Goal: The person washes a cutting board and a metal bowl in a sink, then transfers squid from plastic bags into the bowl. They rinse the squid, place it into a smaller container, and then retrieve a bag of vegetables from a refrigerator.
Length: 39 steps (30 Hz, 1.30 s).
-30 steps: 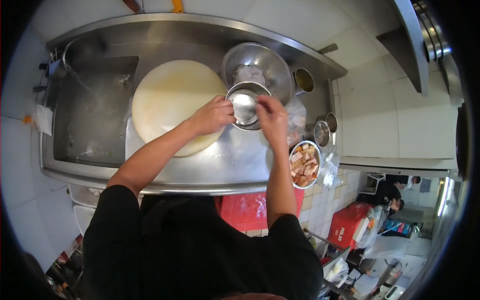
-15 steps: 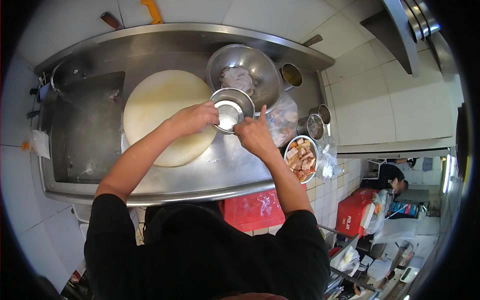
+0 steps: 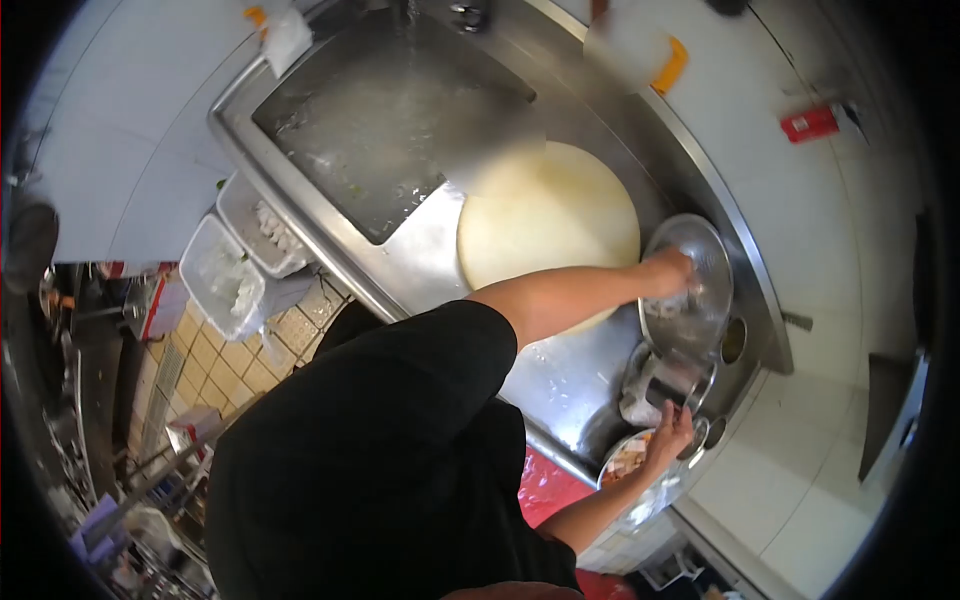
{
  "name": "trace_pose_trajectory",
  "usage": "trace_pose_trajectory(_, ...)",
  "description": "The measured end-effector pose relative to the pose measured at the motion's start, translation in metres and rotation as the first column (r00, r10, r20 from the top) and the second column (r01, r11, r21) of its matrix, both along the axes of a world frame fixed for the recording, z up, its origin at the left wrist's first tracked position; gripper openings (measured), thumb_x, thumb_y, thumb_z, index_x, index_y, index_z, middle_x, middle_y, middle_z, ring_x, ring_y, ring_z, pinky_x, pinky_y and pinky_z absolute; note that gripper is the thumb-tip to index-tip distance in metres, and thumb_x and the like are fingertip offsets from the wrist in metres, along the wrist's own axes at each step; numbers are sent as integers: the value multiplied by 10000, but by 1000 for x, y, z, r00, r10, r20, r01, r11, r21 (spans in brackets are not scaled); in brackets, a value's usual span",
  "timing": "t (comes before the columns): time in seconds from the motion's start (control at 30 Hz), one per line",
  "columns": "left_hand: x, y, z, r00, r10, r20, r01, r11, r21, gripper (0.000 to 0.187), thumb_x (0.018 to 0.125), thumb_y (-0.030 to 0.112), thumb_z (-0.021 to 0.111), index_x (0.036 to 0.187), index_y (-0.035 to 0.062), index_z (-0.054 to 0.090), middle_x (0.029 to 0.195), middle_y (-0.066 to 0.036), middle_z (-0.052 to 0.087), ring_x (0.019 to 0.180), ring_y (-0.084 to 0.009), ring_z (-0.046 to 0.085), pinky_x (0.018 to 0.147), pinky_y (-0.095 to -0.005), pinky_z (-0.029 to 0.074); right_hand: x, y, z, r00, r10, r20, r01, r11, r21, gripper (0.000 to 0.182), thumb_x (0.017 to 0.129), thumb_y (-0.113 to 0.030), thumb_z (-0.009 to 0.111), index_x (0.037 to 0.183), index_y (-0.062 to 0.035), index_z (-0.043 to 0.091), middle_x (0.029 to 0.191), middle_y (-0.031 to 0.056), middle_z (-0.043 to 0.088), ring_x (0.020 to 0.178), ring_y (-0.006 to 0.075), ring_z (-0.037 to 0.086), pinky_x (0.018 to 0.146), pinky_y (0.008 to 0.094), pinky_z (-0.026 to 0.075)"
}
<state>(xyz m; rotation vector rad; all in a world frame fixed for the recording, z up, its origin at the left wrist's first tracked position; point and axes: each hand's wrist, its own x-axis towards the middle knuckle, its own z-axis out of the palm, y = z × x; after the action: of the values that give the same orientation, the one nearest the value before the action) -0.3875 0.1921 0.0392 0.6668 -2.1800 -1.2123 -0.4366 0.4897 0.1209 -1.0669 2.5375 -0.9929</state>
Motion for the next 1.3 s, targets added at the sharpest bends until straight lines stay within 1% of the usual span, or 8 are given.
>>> trace_pose_trajectory(0.17, 166, 7, 23, 830, 24, -557, -63, 997, -51, 193, 846, 199, 675, 930, 27, 691, 811, -151, 658, 783, -293, 646, 713, -396, 508, 40, -48, -23, 983, -15, 181, 74, 945, -320, 198, 881, -149, 676, 857, 37, 614, 786, 48, 614, 732, 120, 530, 690, 271, 443)
trace_pose_trajectory(0.33, 411, 54, -52, 964, 208, 166, -247, 930, 271, 271, 832, 302, 707, 774, 41, 663, 663, -108, 603, 600, -249, 585, 588, -357, 469, 159, -144, -27, 849, 282, 447, -2, 848, -530, 68, 844, -19, 675, 897, 11, 647, 844, 39, 651, 776, 108, 567, 736, 251, 453)
trace_pose_trajectory(0.47, 595, 31, -127, 728, 501, 468, -323, 853, -410, 129, 690, 221, 667, 653, 98, 653, 753, -92, 647, 716, -309, 603, 647, -434, 479, 272, -219, -29, 739, 446, 504, -255, 879, -403, 61, 839, -27, 687, 877, 15, 665, 792, 14, 639, 732, 72, 551, 699, 216, 443)
trace_pose_trajectory(0.57, 733, -72, -139, 431, 704, 564, -653, 675, -344, 148, 693, 230, 623, 696, 86, 656, 779, -114, 633, 869, -322, 577, 861, -478, 412, 345, -272, -48, 687, 482, 544, -415, 875, -250, 114, 833, -73, 712, 868, 27, 669, 789, 19, 645, 713, 70, 547, 663, 220, 445)
trace_pose_trajectory(0.83, 819, -222, -156, -232, 712, 663, -536, 475, -698, 839, 887, 626, 455, 1445, 15, 313, 1444, -266, 319, 1333, -449, 297, 1082, -608, 188, 454, -403, -169, 672, 725, 151, -716, 583, 384, 254, 831, -257, 666, 916, -18, 661, 872, 194, 676, 852, 304, 672, 755, 408, 507)
trace_pose_trajectory(0.93, 765, -219, -149, -178, 734, 656, -690, 382, -615, 780, 885, 555, 525, 1440, 43, 330, 1525, -237, 188, 1409, -437, 144, 1095, -636, 135, 478, -445, -205, 572, 817, 69, -575, 340, 745, 231, 860, -256, 596, 992, -90, 687, 1005, 149, 691, 982, 318, 663, 878, 531, 456)
trace_pose_trajectory(1.1, 721, -209, -151, 345, 558, 755, -168, 828, -535, 687, 824, 407, 664, 1376, 59, 446, 1534, -161, 227, 1384, -416, 246, 1074, -611, 252, 523, -492, -284, 316, 941, 125, -362, -2, 932, 312, 904, -169, 469, 1122, -85, 676, 1134, 112, 673, 1048, 334, 645, 871, 745, 346)
trace_pose_trajectory(1.3, 684, -257, -242, 453, -123, 883, -486, 796, 360, 538, 777, 377, 715, 1174, 27, 623, 1216, -209, 603, 1125, -344, 592, 971, -417, 459, 503, -508, -344, 454, 886, 89, -672, 275, 688, 328, 897, -281, 549, 1065, -25, 668, 1143, 159, 651, 1025, 331, 637, 841, 638, 429)
